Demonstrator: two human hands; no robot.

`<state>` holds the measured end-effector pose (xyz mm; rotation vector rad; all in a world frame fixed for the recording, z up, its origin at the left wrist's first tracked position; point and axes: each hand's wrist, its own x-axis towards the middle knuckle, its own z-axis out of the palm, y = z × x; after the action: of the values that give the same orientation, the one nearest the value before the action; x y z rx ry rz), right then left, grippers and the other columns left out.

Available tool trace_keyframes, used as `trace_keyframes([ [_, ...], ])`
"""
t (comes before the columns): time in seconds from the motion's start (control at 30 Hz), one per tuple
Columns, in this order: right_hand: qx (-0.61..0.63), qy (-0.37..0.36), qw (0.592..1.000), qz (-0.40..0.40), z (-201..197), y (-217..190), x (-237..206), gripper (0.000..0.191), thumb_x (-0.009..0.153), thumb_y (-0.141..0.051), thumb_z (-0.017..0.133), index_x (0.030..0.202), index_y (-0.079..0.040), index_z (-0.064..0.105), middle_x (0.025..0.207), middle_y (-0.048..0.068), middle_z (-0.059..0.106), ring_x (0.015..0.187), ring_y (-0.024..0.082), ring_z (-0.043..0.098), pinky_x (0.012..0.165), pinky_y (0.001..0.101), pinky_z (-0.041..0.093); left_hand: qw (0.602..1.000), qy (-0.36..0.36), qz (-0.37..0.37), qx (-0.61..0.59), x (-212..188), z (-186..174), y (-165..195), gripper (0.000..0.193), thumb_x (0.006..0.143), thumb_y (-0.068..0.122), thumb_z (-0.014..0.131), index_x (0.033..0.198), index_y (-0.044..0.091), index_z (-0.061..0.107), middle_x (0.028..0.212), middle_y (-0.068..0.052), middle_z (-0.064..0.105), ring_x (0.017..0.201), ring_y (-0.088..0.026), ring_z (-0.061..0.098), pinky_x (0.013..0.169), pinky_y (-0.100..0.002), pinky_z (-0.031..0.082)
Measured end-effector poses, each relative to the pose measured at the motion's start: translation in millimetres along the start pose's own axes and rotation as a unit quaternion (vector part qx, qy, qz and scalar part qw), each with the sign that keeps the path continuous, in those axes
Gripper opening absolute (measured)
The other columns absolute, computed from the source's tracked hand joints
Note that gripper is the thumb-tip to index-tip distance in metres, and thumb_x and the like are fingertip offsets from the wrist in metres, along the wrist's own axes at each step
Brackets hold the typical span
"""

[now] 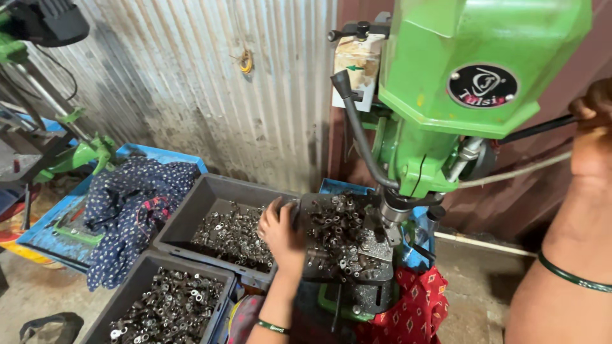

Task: The person operates a green drill press in a workshop. They repeatedly pick small metal parts from a bin, place them under the drill bit, and use the lever to lower the drill for processing before moving the parts aside.

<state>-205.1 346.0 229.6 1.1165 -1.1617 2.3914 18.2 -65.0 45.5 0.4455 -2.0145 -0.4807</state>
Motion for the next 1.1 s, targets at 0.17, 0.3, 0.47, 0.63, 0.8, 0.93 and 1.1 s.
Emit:
trace_keyframes([
  [0.17,0.025,-0.033,0.999,-0.015,14.9,-10.5,-10.4,0.04,0.126,-0.022,0.05,0.087,-0.02,0.042,0.073,-0.011,0.03,0.066,-0.001,0.03,0.066,0.0143,0.026,0.97,-0.235,-0.031,0.045,-1.5,-2.8,7.4,0.031,0.086,0.029,0.074,0.114,0.017,0.071,0.123,-0.011,0.064,0.119,-0.036,0.058,0.102,-0.054,0.042],
  [0.3,-0.037,-0.021,0.999,-0.014,33.3,-21.9,-14.5,0.046,0.125,-0.026,0.044,0.08,-0.022,0.037,0.066,-0.013,0.027,0.063,-0.002,0.028,0.064,0.0149,0.024,0.965,-0.262,-0.011,-0.007,-3.5,6.2,19.2,0.041,0.078,0.035,0.08,0.114,0.016,0.073,0.12,-0.01,0.066,0.116,-0.037,0.057,0.099,-0.057,0.04],
  [0.47,-0.047,0.013,0.999,-0.019,42.7,-30.1,-24.9,0.047,0.124,-0.026,0.037,0.077,-0.022,0.033,0.066,-0.011,0.028,0.06,0.003,0.023,0.064,0.0175,0.023,0.965,-0.252,-0.03,-0.063,-5.0,15.5,17.1,0.032,0.079,0.033,0.079,0.104,0.015,0.076,0.11,-0.006,0.073,0.107,-0.032,0.065,0.097,-0.052,0.044],
  [0.63,-0.025,0.037,0.999,-0.009,37.1,-31.5,-24.6,0.049,0.127,-0.027,0.037,0.078,-0.02,0.032,0.066,-0.01,0.028,0.059,0.005,0.021,0.062,0.0189,0.022,0.949,-0.214,-0.124,-0.194,-22.4,12.8,19.4,0.024,0.081,0.026,0.08,0.102,0.014,0.077,0.098,-0.008,0.075,0.093,-0.03,0.071,0.084,-0.041,0.054],
  [0.8,-0.019,0.021,0.999,-0.022,31.4,-32.3,-28.2,0.049,0.126,-0.035,0.034,0.081,-0.016,0.032,0.071,-0.006,0.029,0.059,0.007,0.02,0.062,0.0216,0.02,0.951,-0.221,0.012,-0.215,-42.6,26.2,55.7,0.025,0.076,0.019,0.08,0.101,0.015,0.08,0.096,-0.008,0.076,0.092,-0.031,0.069,0.083,-0.043,0.05],
  [0.93,-0.019,0.031,0.999,-0.027,29.7,-34.8,-30.1,0.052,0.122,-0.048,0.032,0.082,-0.014,0.033,0.07,-0.004,0.026,0.06,0.009,0.02,0.06,0.0215,0.019,0.962,-0.185,0.051,-0.195,-46.9,38.3,67.1,0.025,0.077,0.02,0.08,0.101,0.014,0.079,0.093,-0.007,0.076,0.092,-0.03,0.069,0.086,-0.045,0.048],
  [1.1,-0.015,0.035,0.999,-0.032,31.8,-35.0,-32.7,0.055,0.12,-0.052,0.032,0.082,-0.012,0.032,0.07,-0.003,0.025,0.06,0.01,0.02,0.062,0.0234,0.021,0.962,-0.17,0.026,-0.214,-59.6,43.0,67.1,0.023,0.078,0.023,0.08,0.099,0.013,0.078,0.092,-0.006,0.076,0.091,-0.029,0.069,0.086,-0.045,0.047],
])
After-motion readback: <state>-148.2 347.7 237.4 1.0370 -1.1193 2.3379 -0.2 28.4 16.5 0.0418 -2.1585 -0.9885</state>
